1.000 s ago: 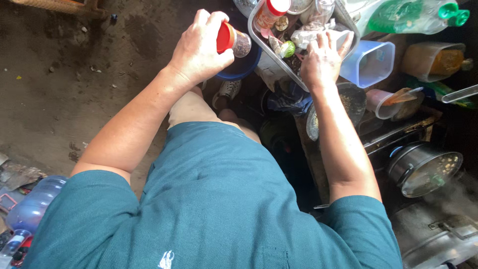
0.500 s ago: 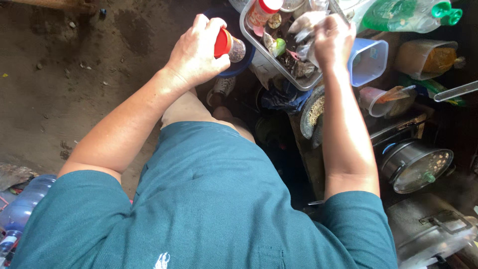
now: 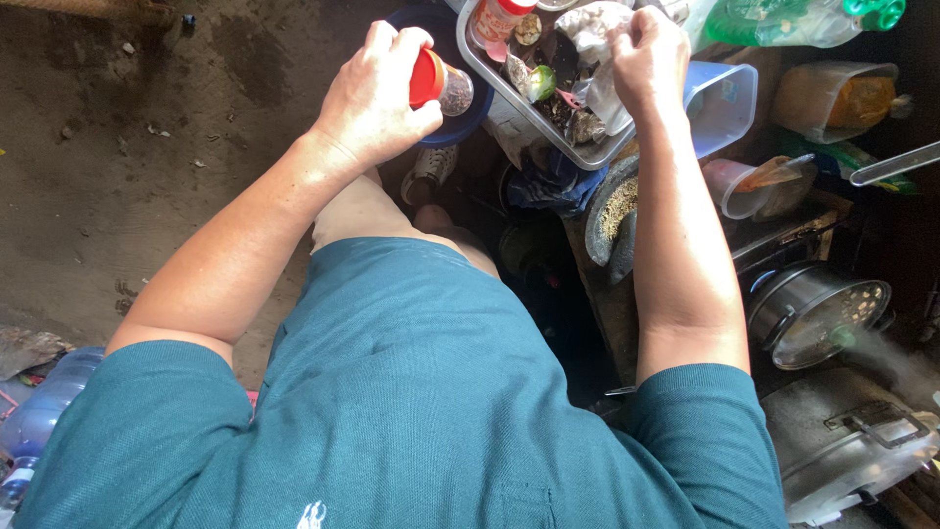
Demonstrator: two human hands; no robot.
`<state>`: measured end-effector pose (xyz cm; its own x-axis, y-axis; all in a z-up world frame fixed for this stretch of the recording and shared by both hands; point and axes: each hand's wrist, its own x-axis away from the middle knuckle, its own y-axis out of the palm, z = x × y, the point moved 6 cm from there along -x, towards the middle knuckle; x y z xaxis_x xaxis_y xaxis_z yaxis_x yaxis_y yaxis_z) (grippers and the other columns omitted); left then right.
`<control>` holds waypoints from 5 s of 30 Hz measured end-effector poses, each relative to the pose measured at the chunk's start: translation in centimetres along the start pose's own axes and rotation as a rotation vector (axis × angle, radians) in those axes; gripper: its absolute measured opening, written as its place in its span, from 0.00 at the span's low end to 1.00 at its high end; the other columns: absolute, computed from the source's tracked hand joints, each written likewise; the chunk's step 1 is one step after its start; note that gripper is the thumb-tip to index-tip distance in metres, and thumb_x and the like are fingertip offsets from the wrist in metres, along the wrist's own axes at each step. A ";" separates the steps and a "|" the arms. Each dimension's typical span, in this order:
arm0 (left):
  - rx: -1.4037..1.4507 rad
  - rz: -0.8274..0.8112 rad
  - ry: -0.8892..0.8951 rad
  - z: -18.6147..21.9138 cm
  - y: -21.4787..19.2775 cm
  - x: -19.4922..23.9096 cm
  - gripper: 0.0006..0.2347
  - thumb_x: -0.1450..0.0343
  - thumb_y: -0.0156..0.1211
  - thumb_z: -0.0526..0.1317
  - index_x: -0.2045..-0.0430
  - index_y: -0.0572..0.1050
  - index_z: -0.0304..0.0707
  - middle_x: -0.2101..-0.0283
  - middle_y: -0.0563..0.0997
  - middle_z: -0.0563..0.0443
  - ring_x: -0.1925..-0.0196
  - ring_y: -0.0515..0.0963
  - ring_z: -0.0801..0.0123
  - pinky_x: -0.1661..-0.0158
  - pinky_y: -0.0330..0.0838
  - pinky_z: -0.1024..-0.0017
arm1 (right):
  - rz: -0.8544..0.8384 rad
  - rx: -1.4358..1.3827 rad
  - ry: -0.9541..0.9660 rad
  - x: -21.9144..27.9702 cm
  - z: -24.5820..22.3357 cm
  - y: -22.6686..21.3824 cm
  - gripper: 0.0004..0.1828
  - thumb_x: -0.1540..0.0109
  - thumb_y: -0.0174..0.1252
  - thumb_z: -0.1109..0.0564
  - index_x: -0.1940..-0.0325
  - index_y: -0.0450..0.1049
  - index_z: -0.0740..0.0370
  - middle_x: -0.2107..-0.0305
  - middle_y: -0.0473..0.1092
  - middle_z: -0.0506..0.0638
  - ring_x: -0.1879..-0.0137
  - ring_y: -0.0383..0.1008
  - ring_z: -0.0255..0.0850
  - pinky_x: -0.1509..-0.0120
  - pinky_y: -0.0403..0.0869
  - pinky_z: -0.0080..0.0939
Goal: The person uses a stone mortar and pestle to grind spices, adds ingredients from various containers, and then pours the ground mixture into a small plastic bag.
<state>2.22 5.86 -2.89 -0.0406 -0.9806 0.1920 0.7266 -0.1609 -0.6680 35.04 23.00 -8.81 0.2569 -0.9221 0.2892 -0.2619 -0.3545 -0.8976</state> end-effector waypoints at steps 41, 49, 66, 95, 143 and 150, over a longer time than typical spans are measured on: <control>0.070 -0.030 0.127 5.7 2.3 -2.8 0.24 0.35 0.71 0.41 0.46 0.70 0.36 0.51 0.70 0.33 0.52 0.78 0.40 0.51 0.75 0.53 | -0.109 0.186 0.115 6.8 1.5 1.3 0.53 0.43 0.74 0.31 0.27 0.58 0.58 0.42 0.60 0.66 0.36 0.62 0.61 0.35 0.67 0.64; 0.082 -0.029 0.198 9.2 5.1 -4.8 0.26 0.37 0.71 0.40 0.46 0.68 0.35 0.52 0.70 0.35 0.52 0.78 0.41 0.52 0.76 0.53 | 0.122 0.006 0.053 0.9 5.4 1.6 0.16 0.36 0.62 0.57 0.43 0.77 0.52 0.55 0.78 0.53 0.48 0.79 0.50 0.42 0.75 0.50; -0.133 -0.012 0.194 9.2 9.1 -7.9 0.28 0.40 0.69 0.37 0.45 0.66 0.36 0.54 0.68 0.35 0.53 0.76 0.46 0.54 0.76 0.56 | -0.116 0.087 -0.169 -0.9 3.8 -0.5 0.23 0.45 0.62 0.62 0.45 0.79 0.53 0.68 0.77 0.57 0.57 0.78 0.56 0.51 0.74 0.54; -0.062 0.022 0.021 6.0 8.4 -5.6 0.26 0.34 0.74 0.43 0.49 0.65 0.35 0.50 0.67 0.34 0.51 0.78 0.40 0.53 0.75 0.53 | 0.150 -1.190 0.421 13.1 7.9 -7.4 0.10 0.32 0.63 0.54 0.56 0.73 0.63 0.80 0.66 0.43 0.81 0.60 0.28 0.78 0.57 0.28; 0.472 -0.524 -0.102 19.2 20.3 4.5 0.10 0.30 0.61 0.42 0.65 0.81 0.34 0.69 0.85 0.47 0.68 0.82 0.73 0.66 0.77 0.70 | 0.442 -0.519 0.038 31.7 -1.9 -7.4 0.09 0.39 0.64 0.62 0.57 0.73 0.64 0.67 0.75 0.54 0.65 0.78 0.44 0.59 0.76 0.43; 0.571 -0.463 -0.156 18.7 20.4 5.8 0.15 0.31 0.64 0.41 0.55 0.71 0.32 0.69 0.80 0.51 0.68 0.80 0.73 0.66 0.77 0.69 | 0.404 -0.457 -0.042 31.9 -2.0 -6.5 0.07 0.40 0.63 0.63 0.57 0.75 0.62 0.66 0.76 0.56 0.63 0.79 0.50 0.58 0.77 0.46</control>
<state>29.65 -1.01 -1.94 -0.3613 -0.7928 0.4908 0.9036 -0.4277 -0.0256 43.10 -4.44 6.90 0.0883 -0.9939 -0.0658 -0.7164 -0.0175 -0.6975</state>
